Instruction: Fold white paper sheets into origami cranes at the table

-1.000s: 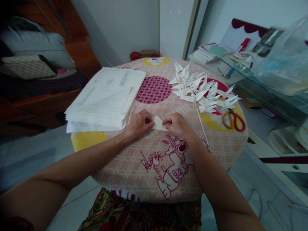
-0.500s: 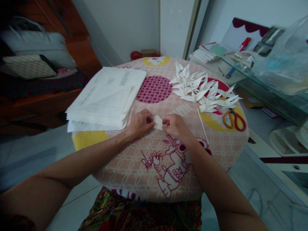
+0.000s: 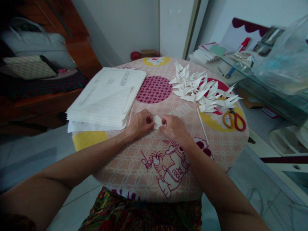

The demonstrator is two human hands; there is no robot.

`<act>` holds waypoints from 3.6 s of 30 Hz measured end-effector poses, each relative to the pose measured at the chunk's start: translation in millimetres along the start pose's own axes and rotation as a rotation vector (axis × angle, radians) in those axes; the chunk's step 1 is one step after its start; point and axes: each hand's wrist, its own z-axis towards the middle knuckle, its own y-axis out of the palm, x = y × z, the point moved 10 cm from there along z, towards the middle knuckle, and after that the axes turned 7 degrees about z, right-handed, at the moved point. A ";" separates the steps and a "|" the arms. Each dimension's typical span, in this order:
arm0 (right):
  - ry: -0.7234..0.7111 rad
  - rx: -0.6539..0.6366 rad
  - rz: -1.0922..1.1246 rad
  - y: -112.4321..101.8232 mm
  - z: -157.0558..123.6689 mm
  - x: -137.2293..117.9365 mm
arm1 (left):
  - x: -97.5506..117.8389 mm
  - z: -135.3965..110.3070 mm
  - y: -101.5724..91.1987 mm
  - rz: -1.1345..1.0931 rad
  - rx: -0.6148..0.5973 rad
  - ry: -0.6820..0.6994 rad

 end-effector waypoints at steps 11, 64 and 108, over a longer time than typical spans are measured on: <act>0.002 0.009 -0.118 2.8 -3.0 -5.0 | 1.5 -0.3 0.0 0.012 -0.001 0.013; 0.158 -0.103 0.330 -7.3 -0.9 41.4 | 0.9 -0.7 -1.4 -0.019 0.012 0.042; 0.242 -0.062 1.127 30.8 3.0 15.4 | -19.1 8.2 -9.4 -1.113 0.010 0.066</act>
